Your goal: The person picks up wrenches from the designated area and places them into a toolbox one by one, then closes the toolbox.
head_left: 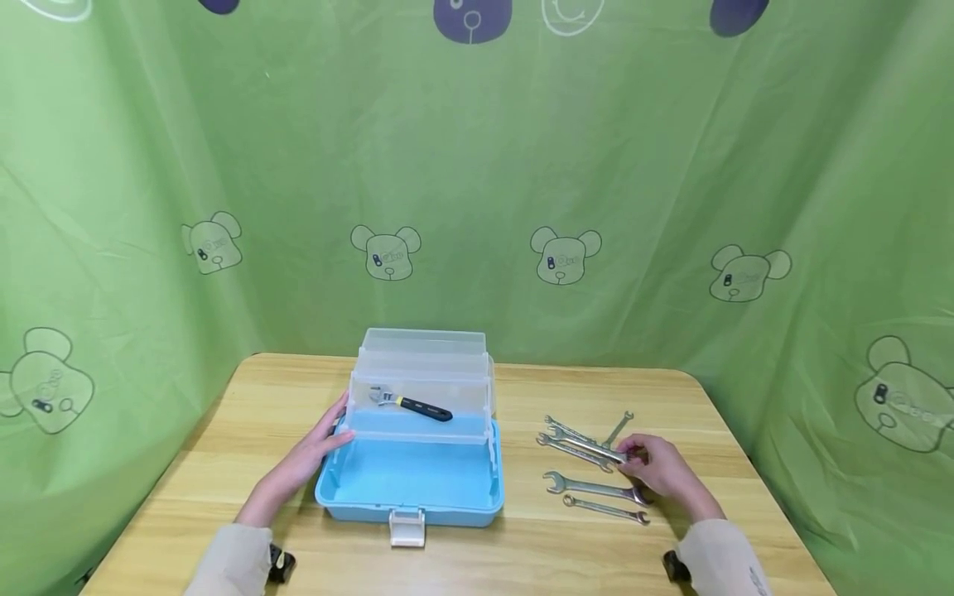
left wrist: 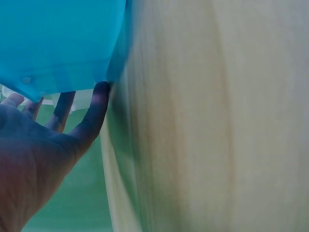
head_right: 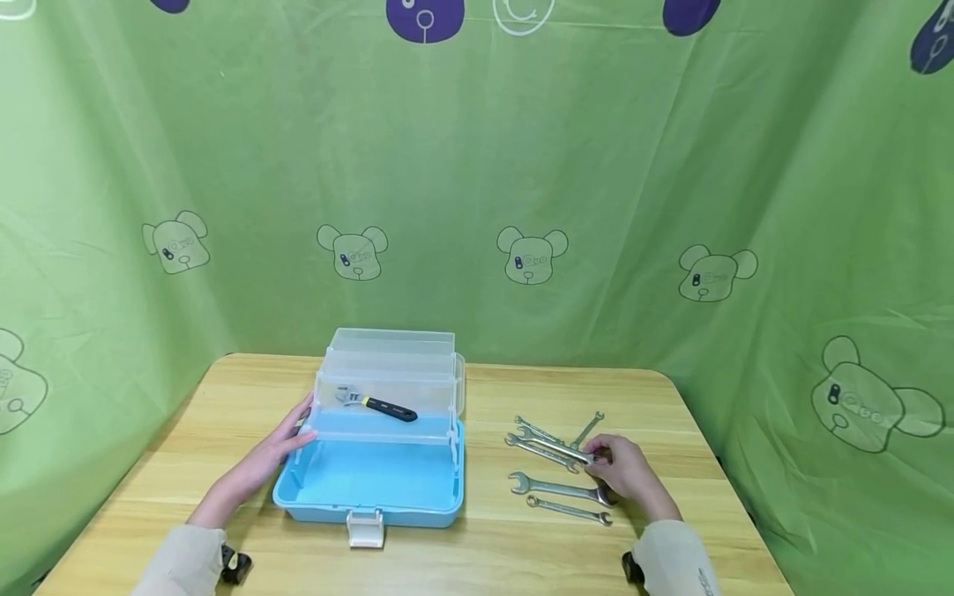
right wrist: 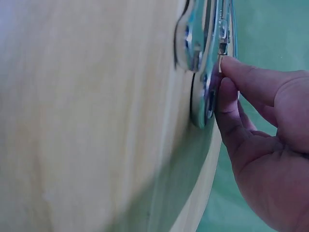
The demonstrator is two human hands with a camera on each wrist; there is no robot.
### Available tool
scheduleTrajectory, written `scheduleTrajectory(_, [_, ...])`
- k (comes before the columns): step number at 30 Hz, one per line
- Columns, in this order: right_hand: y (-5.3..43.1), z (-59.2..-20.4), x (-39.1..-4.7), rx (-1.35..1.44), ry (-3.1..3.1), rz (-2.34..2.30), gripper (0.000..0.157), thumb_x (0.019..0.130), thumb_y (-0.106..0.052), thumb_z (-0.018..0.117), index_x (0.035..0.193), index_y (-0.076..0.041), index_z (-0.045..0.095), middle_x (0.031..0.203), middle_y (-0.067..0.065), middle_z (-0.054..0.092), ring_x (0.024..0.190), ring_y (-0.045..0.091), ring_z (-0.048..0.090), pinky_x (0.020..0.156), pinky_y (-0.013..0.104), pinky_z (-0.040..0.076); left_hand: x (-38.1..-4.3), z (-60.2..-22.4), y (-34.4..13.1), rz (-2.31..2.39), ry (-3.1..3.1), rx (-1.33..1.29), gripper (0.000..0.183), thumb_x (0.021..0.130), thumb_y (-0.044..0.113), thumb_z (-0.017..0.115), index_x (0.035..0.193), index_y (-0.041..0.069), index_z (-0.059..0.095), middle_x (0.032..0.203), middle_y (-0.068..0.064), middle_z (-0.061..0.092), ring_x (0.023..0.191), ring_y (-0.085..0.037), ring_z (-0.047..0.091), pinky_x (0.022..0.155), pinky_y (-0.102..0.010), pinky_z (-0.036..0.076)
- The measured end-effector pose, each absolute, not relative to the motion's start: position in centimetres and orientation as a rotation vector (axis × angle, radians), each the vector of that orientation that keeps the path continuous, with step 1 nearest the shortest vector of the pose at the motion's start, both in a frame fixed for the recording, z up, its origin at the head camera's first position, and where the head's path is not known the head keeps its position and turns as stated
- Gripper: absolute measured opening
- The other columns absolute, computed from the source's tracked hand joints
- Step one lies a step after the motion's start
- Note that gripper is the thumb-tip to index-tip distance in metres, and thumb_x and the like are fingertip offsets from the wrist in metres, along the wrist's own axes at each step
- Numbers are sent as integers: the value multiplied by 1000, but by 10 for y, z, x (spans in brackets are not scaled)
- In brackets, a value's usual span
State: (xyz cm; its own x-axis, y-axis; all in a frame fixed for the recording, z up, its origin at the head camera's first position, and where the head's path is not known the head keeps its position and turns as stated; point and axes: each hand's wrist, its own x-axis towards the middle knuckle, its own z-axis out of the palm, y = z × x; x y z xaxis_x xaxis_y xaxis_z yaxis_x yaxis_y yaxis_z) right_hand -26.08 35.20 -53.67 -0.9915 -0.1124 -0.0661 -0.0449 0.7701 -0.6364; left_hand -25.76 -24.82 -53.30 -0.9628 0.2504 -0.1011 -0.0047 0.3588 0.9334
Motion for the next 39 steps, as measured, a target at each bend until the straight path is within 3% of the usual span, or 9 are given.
scheduleTrajectory(6, [354, -531, -257, -100, 2791, -1209, 25, 94, -7, 74, 117, 1, 69, 96, 10, 70, 82, 19, 64, 68, 27, 57, -257, -533, -248, 1651, 2389, 219, 78, 106, 48, 52, 167, 38, 4, 176, -11, -1, 160, -44, -4, 121, -76, 0])
scheduleTrajectory(18, [349, -518, -259, -3, 2540, -1693, 46, 96, -15, 74, 132, 10, 60, 112, 25, 73, 95, 29, 76, 90, 36, 63, -256, -532, -248, 1662, 2393, 230, 78, 107, 46, 51, 168, 35, 4, 176, -14, 0, 160, -45, -3, 121, -75, 0])
scheduleTrajectory(23, [342, -508, -255, -18, 2464, -1796, 53, 98, -18, 72, 137, 12, 55, 116, 21, 74, 102, 26, 76, 96, 39, 60, -255, -531, -247, 1676, 2384, 237, 77, 107, 43, 51, 168, 33, 5, 175, -16, 1, 159, -46, -3, 121, -75, -1])
scheduleTrajectory(27, [336, -502, -252, -46, 2446, -1849, 57, 98, -24, 73, 139, 11, 53, 110, 12, 76, 101, 21, 76, 96, 37, 61, -255, -530, -247, 1677, 2383, 235, 77, 107, 43, 52, 168, 34, 5, 175, -17, 1, 159, -47, -3, 121, -76, 0])
scheduleTrajectory(29, [332, -499, -251, -68, 2422, -1899, 56, 98, -22, 72, 139, 11, 53, 106, 5, 77, 98, 17, 76, 94, 34, 61, -254, -530, -247, 1672, 2384, 236, 77, 107, 43, 52, 168, 35, 5, 175, -17, 1, 159, -47, -3, 120, -76, 0])
scheduleTrajectory(32, [327, -493, -249, -158, 2349, -2016, 40, 98, -14, 71, 133, 4, 61, 101, -2, 78, 96, 14, 77, 90, 29, 62, -253, -529, -247, 1672, 2381, 232, 78, 107, 43, 52, 168, 35, 5, 175, -16, 1, 159, -47, -3, 120, -76, -1])
scheduleTrajectory(36, [320, -485, -247, -340, 2175, -2204, 26, 99, -1, 66, 125, 0, 66, 102, 1, 78, 95, 14, 77, 88, 26, 61, -254, -528, -247, 1677, 2379, 233, 77, 107, 43, 52, 168, 35, 5, 175, -16, 1, 159, -47, -3, 120, -76, -1])
scheduleTrajectory(39, [314, -481, -246, -436, 2058, -2303, 27, 99, 6, 62, 125, 7, 64, 102, 3, 78, 94, 14, 77, 88, 25, 61, -255, -529, -247, 1683, 2380, 239, 77, 107, 42, 52, 168, 35, 6, 175, -17, 1, 159, -47, -2, 121, -75, 0])
